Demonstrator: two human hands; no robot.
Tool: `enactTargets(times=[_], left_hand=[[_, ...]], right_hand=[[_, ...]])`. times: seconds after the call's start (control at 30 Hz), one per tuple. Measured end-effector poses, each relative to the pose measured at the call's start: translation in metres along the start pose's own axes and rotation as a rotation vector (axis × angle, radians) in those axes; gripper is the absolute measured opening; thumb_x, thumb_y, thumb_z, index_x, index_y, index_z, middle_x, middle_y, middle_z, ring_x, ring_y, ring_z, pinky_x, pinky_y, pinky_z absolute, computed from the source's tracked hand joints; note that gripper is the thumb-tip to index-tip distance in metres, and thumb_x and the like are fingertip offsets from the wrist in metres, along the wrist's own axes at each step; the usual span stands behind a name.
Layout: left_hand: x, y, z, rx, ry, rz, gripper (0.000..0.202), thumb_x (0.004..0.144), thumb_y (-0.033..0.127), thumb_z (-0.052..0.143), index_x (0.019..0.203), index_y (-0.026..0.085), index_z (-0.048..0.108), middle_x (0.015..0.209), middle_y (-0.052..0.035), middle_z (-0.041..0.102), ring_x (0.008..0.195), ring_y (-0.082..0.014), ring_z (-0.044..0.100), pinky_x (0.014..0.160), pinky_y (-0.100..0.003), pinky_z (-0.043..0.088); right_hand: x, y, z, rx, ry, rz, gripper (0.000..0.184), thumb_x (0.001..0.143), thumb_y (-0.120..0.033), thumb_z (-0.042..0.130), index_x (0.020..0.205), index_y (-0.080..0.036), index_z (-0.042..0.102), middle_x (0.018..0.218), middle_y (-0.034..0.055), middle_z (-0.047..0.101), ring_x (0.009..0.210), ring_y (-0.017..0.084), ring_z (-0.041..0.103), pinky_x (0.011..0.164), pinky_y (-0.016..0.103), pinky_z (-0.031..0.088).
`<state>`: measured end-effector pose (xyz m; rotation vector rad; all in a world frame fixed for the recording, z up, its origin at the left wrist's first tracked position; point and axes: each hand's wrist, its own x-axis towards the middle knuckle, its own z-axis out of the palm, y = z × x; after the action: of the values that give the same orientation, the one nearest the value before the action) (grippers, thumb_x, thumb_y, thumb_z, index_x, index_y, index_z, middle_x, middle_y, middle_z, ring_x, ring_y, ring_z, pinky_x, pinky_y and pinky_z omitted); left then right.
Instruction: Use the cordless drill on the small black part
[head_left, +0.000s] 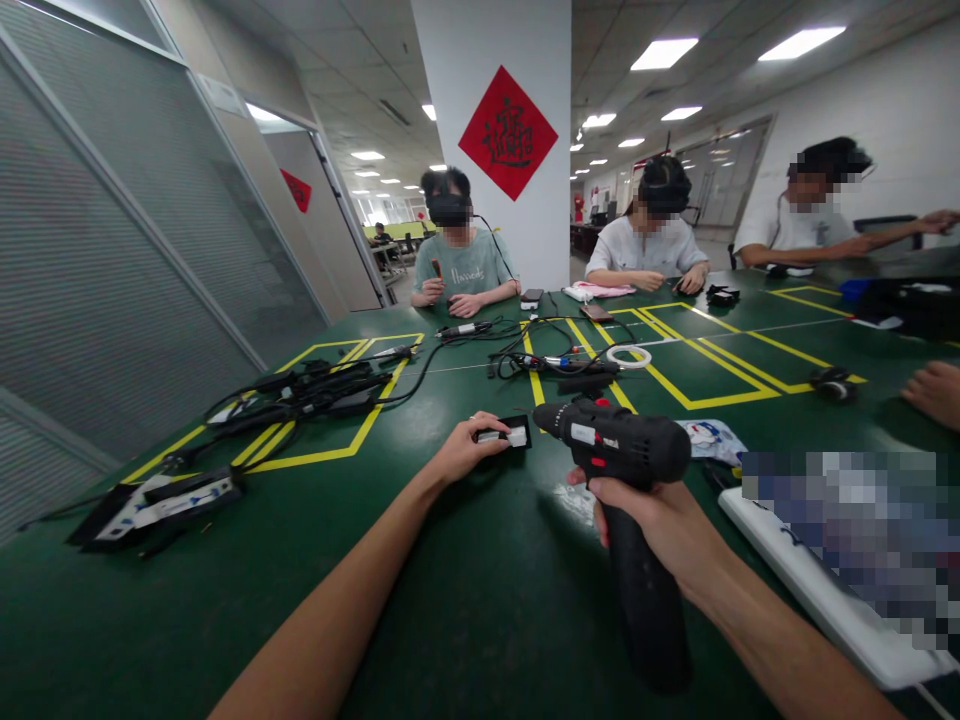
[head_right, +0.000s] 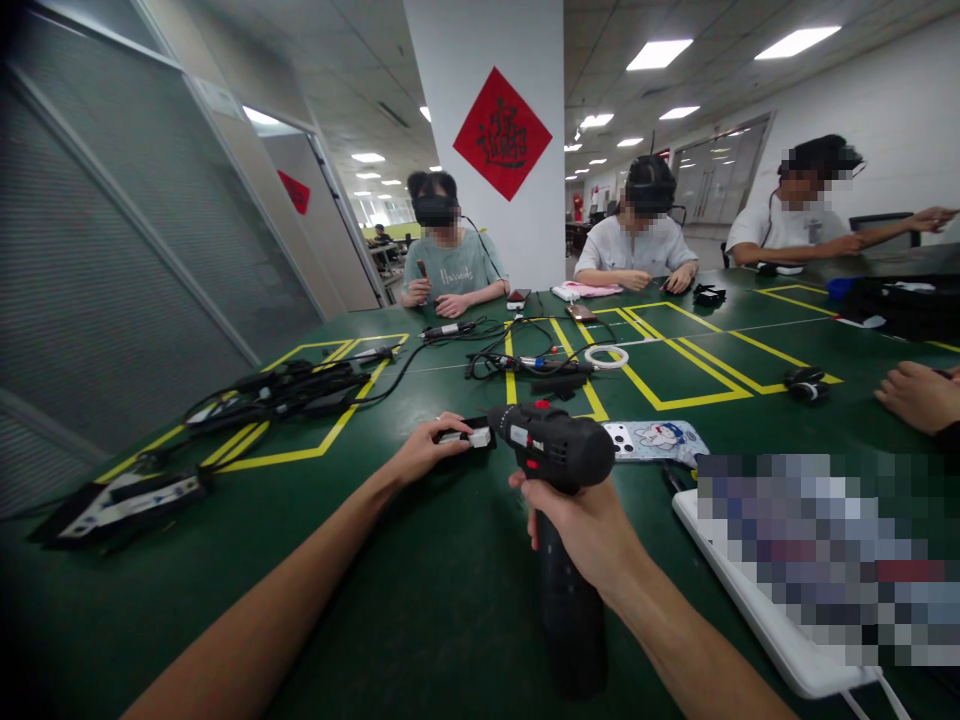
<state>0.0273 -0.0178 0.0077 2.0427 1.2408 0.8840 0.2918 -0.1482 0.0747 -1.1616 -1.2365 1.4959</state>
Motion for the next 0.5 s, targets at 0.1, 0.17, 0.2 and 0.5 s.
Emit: enactTargets(times=[0.1,0.17,0.2,0.5], left_hand=[[0.000,-0.001,0.001,-0.028,0.001,0.018,0.027,0.072,0.037,0.063,0.094,0.021,0.067,0.108,-0.0057,0.056,0.102,-0.0213,0.052,0.094,-0.035,0.039],[0.000,-0.003,0.001,-0.045,0.005,0.024,0.027,0.072,0.036,0.063,0.094,0.021,0.067,0.108,-0.0058,0.056,0.102,-0.0209,0.052,0.094,-0.035,0.039],[0.001,-0.003,0.002,-0.051,0.004,0.023,0.027,0.072,0.035,0.063,0.094,0.021,0.067,0.108,-0.0059,0.056,0.101,-0.0208,0.052,0.094,-0.035,0.039],[0.002,-0.005,0.001,-0.069,-0.013,0.033,0.028,0.070,0.035,0.066,0.094,0.021,0.067,0.105,-0.0052,0.057,0.101,-0.0205,0.053,0.093,-0.034,0.040]], right_hand=[[-0.007,-0.002,-0.002,0.010,-0.051,0.012,0.026,0.078,-0.034,0.055,0.094,-0.016,0.064,0.057,0.0010,0.057,0.050,0.013,0.053,0.049,0.025,0.040],[-0.010,-0.003,-0.002,-0.022,-0.059,0.030,0.026,0.079,-0.035,0.054,0.092,-0.016,0.065,0.056,0.0013,0.056,0.050,0.014,0.053,0.049,0.025,0.040],[-0.011,-0.004,-0.002,-0.046,-0.054,0.042,0.026,0.078,-0.036,0.054,0.091,-0.016,0.065,0.055,0.0014,0.056,0.050,0.014,0.053,0.048,0.025,0.039],[-0.015,-0.004,-0.002,-0.151,-0.048,0.037,0.022,0.078,-0.034,0.054,0.087,-0.017,0.065,0.052,0.0004,0.057,0.048,0.013,0.053,0.049,0.025,0.038]])
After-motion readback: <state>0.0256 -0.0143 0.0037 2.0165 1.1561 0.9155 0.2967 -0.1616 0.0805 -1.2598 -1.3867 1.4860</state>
